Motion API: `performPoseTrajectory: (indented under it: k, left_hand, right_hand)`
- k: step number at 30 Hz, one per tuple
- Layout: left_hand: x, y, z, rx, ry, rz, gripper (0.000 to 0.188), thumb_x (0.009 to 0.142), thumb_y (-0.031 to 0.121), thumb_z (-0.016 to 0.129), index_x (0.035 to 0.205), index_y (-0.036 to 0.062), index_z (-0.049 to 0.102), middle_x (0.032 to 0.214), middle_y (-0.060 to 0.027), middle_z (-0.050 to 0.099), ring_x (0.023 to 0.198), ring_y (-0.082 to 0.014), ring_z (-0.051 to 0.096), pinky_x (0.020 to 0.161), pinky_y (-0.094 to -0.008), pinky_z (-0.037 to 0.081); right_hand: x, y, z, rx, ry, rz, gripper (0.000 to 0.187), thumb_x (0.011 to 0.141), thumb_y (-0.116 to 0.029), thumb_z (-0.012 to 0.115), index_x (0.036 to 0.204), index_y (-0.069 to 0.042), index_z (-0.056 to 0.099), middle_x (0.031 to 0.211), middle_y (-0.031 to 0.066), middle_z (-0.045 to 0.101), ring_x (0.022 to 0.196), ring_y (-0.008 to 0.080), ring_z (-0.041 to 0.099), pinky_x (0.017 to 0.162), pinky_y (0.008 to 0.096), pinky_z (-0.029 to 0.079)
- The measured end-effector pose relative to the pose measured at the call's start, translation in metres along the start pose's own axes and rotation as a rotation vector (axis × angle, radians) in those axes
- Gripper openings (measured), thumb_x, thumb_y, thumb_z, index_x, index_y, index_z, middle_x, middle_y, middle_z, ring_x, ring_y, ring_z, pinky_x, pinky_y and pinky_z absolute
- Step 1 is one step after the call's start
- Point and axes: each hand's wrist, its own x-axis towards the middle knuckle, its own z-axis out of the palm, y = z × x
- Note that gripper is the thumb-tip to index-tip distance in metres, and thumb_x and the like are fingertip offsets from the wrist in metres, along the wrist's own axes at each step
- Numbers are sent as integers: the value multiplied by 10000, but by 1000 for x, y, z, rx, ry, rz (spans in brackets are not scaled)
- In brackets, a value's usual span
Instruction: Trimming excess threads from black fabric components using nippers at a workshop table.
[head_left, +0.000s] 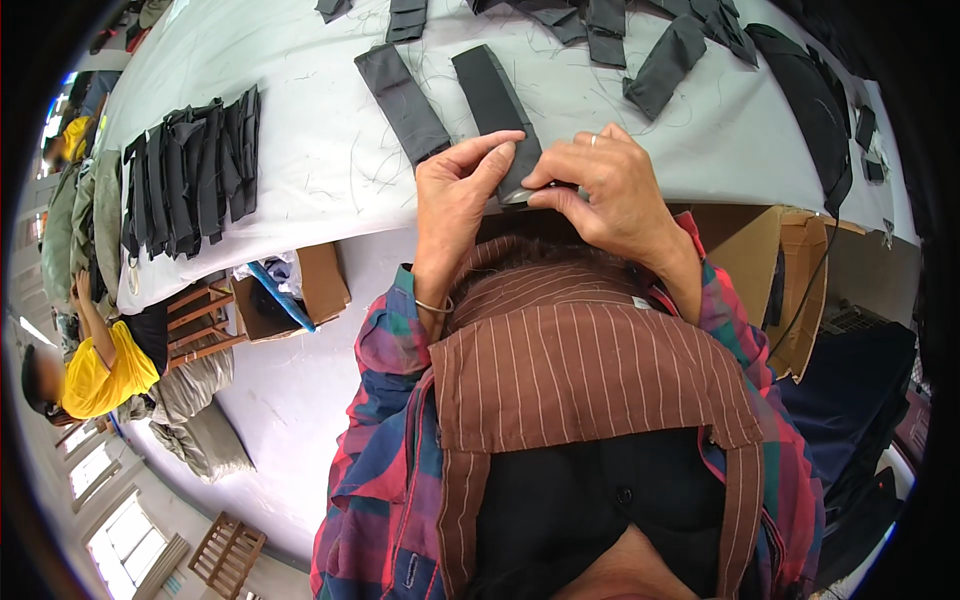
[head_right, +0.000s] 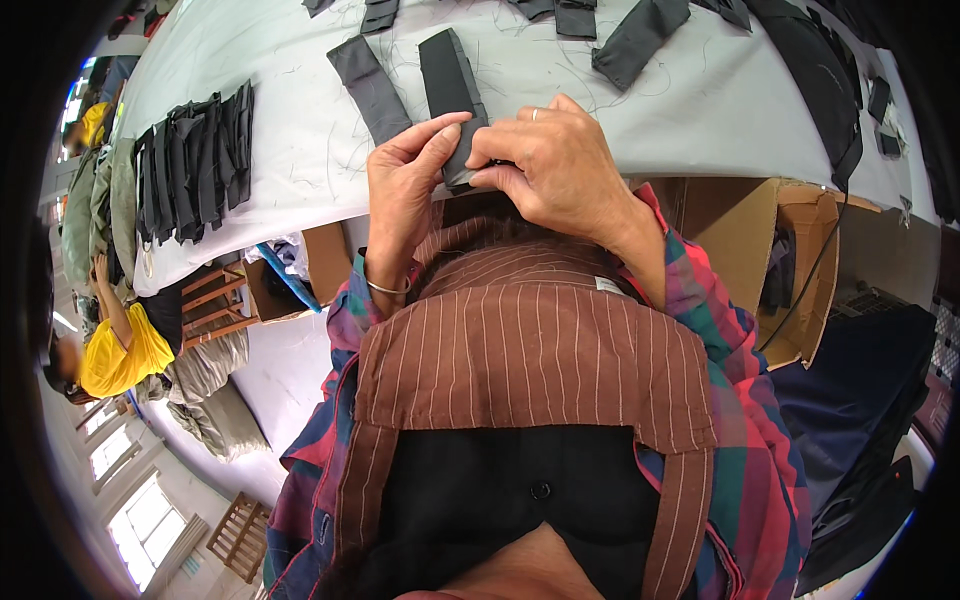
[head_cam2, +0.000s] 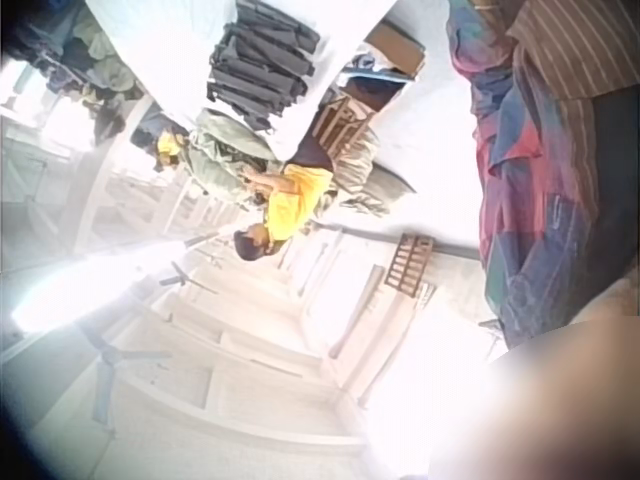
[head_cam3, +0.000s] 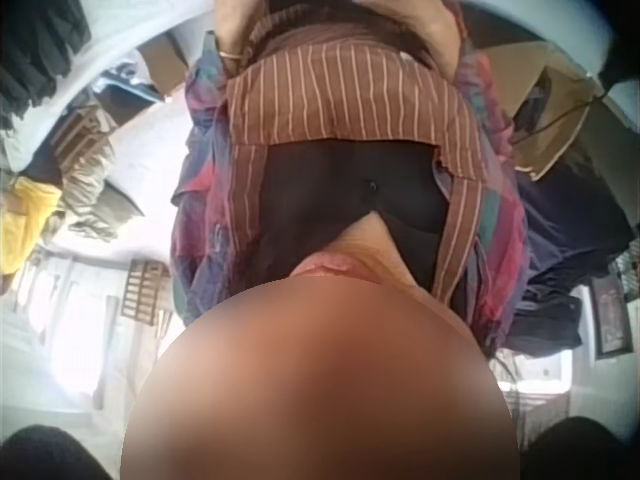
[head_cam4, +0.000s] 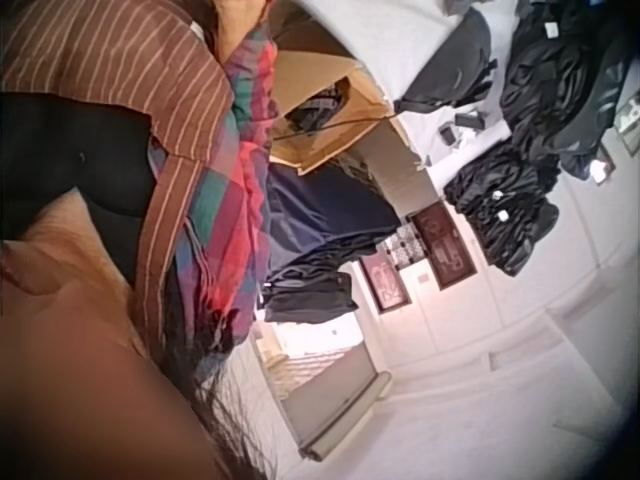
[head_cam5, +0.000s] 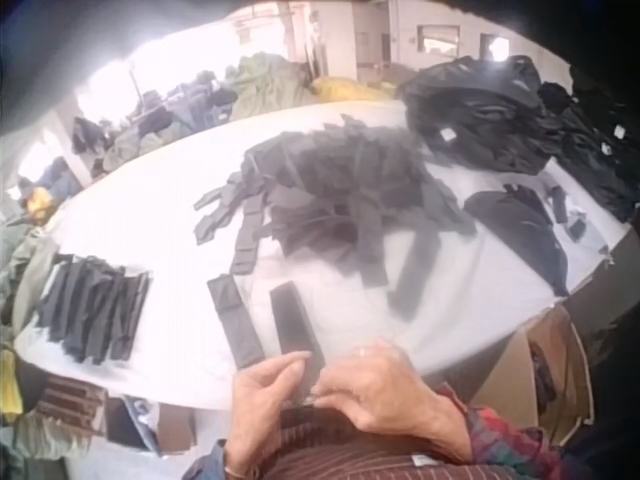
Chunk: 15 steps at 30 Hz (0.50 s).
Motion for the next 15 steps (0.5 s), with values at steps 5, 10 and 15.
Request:
performPoseTrajectory:
  k: [5, 10, 15]
  left_hand:
    - [-4, 10, 0, -12, 31, -27, 171, 884, 113, 629, 999, 10, 704, 754, 67, 574, 639, -2, 430, 545, -169, 327]
    - [-6, 19, 4, -71, 25, -55, 202, 903, 131, 609, 1036, 0, 685, 736, 70, 566, 598, 0, 407, 516, -166, 309]
    - [-44, 98, 14, 248, -44, 172, 290, 926, 156, 577, 1114, -60, 619, 683, -5, 588, 635, -40, 549, 534, -177, 421]
  right_hand:
    - [-2, 1, -7, 105, 43, 112, 170, 721, -221, 729, 843, -142, 641, 725, -28, 621, 652, 162, 561, 643, 308, 331]
    - [1, -7, -5, 96, 22, 120, 248, 683, -148, 737, 913, -155, 643, 817, -35, 633, 686, 149, 582, 653, 286, 336]
    - [14, -31, -42, 397, 279, 47, 212, 675, 67, 652, 852, -48, 633, 740, 48, 605, 640, 162, 576, 576, 260, 436]
